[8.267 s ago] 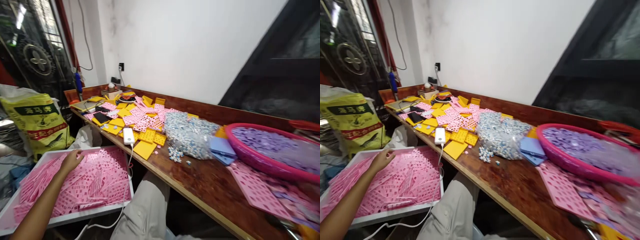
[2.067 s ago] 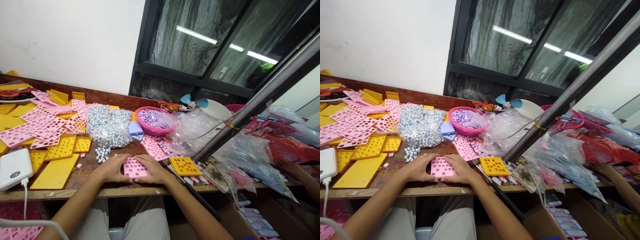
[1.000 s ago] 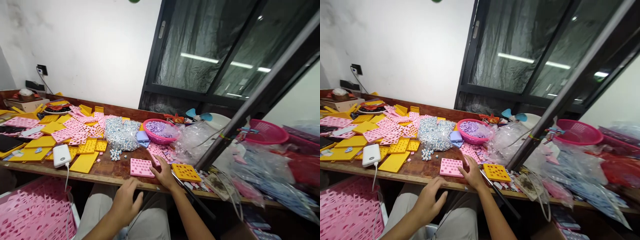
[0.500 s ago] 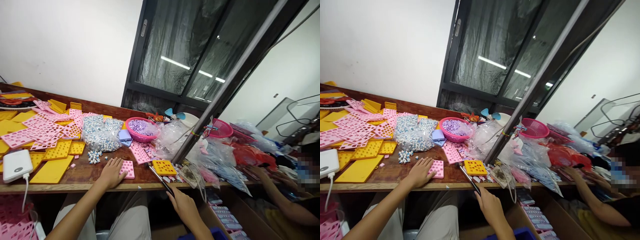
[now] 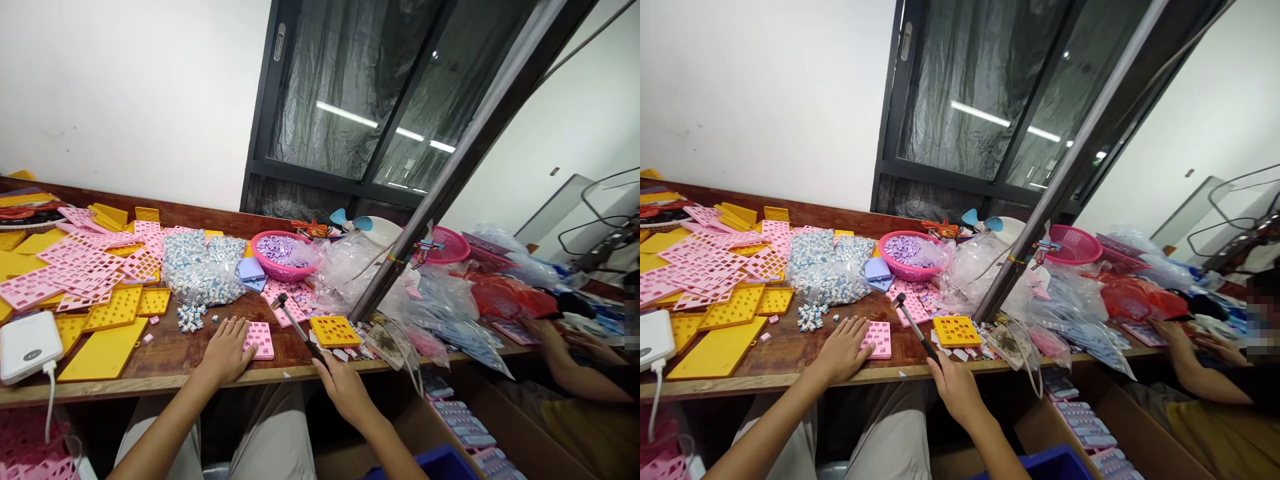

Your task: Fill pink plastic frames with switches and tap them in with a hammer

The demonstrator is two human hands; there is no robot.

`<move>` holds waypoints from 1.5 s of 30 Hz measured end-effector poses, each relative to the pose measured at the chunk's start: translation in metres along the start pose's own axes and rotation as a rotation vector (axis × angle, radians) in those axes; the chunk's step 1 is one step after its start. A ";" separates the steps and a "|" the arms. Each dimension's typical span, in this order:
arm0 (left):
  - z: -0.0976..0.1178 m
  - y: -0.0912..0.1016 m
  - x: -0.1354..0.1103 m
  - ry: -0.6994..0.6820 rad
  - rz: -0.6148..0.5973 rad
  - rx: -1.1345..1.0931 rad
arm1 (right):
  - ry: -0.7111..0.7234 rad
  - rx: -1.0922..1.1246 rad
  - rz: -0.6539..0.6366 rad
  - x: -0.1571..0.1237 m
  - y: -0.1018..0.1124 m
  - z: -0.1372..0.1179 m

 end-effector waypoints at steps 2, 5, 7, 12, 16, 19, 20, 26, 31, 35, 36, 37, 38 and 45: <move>0.000 -0.001 0.000 0.001 -0.006 0.008 | -0.002 0.000 0.006 -0.003 0.001 0.001; -0.001 -0.001 0.001 0.004 0.003 0.006 | 0.009 0.043 0.059 -0.009 0.005 -0.002; -0.001 -0.002 0.001 0.001 0.005 0.000 | 0.010 0.049 0.059 -0.015 0.006 -0.003; -0.001 -0.001 0.002 0.004 -0.002 -0.014 | 0.009 0.018 0.047 -0.030 0.011 -0.007; -0.001 -0.001 0.002 0.004 0.009 -0.019 | 0.008 -0.003 0.019 -0.038 0.008 -0.009; -0.001 -0.002 0.001 0.001 0.000 -0.008 | -0.015 0.003 0.005 -0.042 0.008 -0.010; -0.001 -0.002 0.001 -0.001 -0.003 -0.002 | -0.025 -0.009 -0.013 -0.043 0.009 -0.011; -0.001 -0.004 0.007 0.026 0.016 0.012 | -0.015 0.222 0.064 -0.056 0.028 -0.016; 0.000 -0.009 0.015 0.042 0.016 0.032 | -0.053 0.059 0.015 -0.074 0.014 -0.004; 0.004 -0.009 0.016 0.055 0.017 0.029 | -0.069 0.056 0.039 -0.079 0.006 0.002; 0.003 -0.007 0.017 0.066 0.012 0.023 | -0.073 0.031 0.027 -0.079 0.005 0.002; 0.002 -0.005 0.018 0.081 -0.002 0.013 | -0.076 0.007 0.018 -0.078 0.005 0.001; -0.001 -0.002 0.019 0.092 -0.024 -0.003 | -0.078 0.001 0.021 -0.077 0.007 0.000; -0.024 0.027 0.023 -0.095 -0.042 -0.055 | 0.004 0.366 0.129 -0.067 0.008 -0.022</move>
Point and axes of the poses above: each hand's wrist, its own x-axis towards the middle knuckle, its own y-axis out of the back of the hand, z = x × y, the point moved 5 cm from there along x, towards the middle knuckle, and after that the axes turned 5 degrees about y, right-handed, at the moved point
